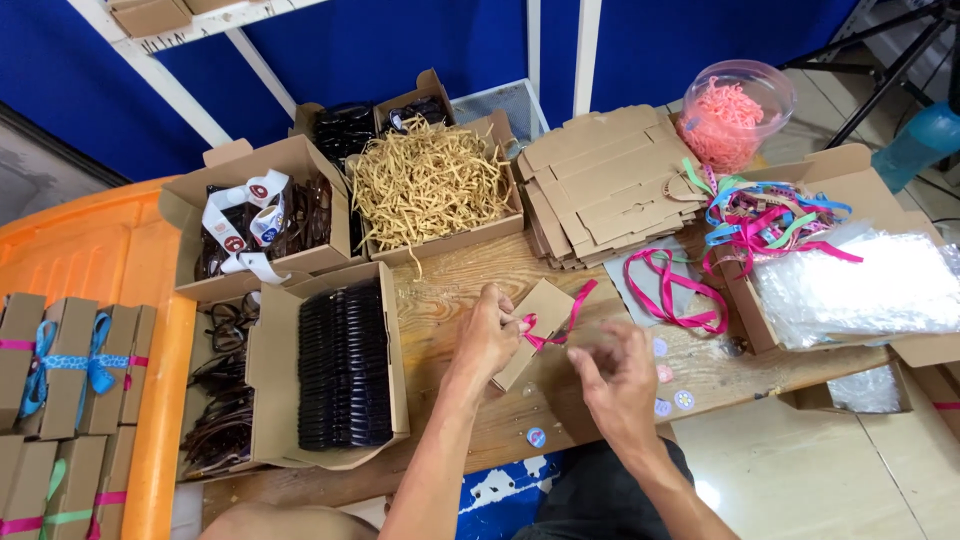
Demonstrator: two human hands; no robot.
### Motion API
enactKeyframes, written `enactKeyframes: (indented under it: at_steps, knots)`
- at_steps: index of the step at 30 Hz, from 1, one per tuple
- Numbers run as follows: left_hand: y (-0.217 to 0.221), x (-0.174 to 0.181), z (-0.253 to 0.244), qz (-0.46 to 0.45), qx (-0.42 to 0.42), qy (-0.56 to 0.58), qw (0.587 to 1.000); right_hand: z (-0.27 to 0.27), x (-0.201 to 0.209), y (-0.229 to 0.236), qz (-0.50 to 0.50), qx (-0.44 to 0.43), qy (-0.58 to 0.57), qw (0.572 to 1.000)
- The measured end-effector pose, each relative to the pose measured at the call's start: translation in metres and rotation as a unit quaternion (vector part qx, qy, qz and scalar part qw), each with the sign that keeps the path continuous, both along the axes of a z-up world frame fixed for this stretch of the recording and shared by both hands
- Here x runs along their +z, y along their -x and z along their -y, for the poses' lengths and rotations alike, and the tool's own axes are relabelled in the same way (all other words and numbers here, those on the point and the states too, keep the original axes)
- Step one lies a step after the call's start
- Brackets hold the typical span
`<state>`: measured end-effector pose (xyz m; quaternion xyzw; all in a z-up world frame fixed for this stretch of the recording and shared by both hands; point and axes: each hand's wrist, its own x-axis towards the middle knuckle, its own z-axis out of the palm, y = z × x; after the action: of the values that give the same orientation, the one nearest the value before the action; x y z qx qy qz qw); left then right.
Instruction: The person sits on the floor and ties a pink ribbon around a small cardboard box. They then pick up a small sticker and place it on the box before moving it to a shelf.
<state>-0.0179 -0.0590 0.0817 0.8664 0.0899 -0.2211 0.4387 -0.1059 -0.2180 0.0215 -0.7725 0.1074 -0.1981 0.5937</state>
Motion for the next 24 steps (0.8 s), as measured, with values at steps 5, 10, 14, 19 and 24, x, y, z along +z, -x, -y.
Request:
enactKeyframes:
  at_steps: [5,10,14,19,24]
  knots:
    - [0.000,-0.002,-0.001,-0.009,0.003,0.008,1.000,-0.011,-0.020,0.000,-0.212,0.047,-0.421,0.880]
    - [-0.007,-0.050,-0.014,0.116,-0.039,0.032,0.992,-0.025,-0.019,-0.019,-0.181,-0.006,-0.460,0.869]
    - [-0.004,-0.043,-0.018,0.117,-0.034,0.061,0.991,-0.022,-0.039,-0.028,-0.172,0.032,-0.407,0.896]
    - [-0.002,-0.043,-0.017,0.153,-0.050,0.035,0.986,-0.015,-0.014,-0.045,-0.116,0.099,-0.199,0.968]
    - [0.002,-0.059,-0.021,0.155,-0.062,0.022,0.986,-0.005,-0.013,-0.084,0.010,0.246,0.109,0.963]
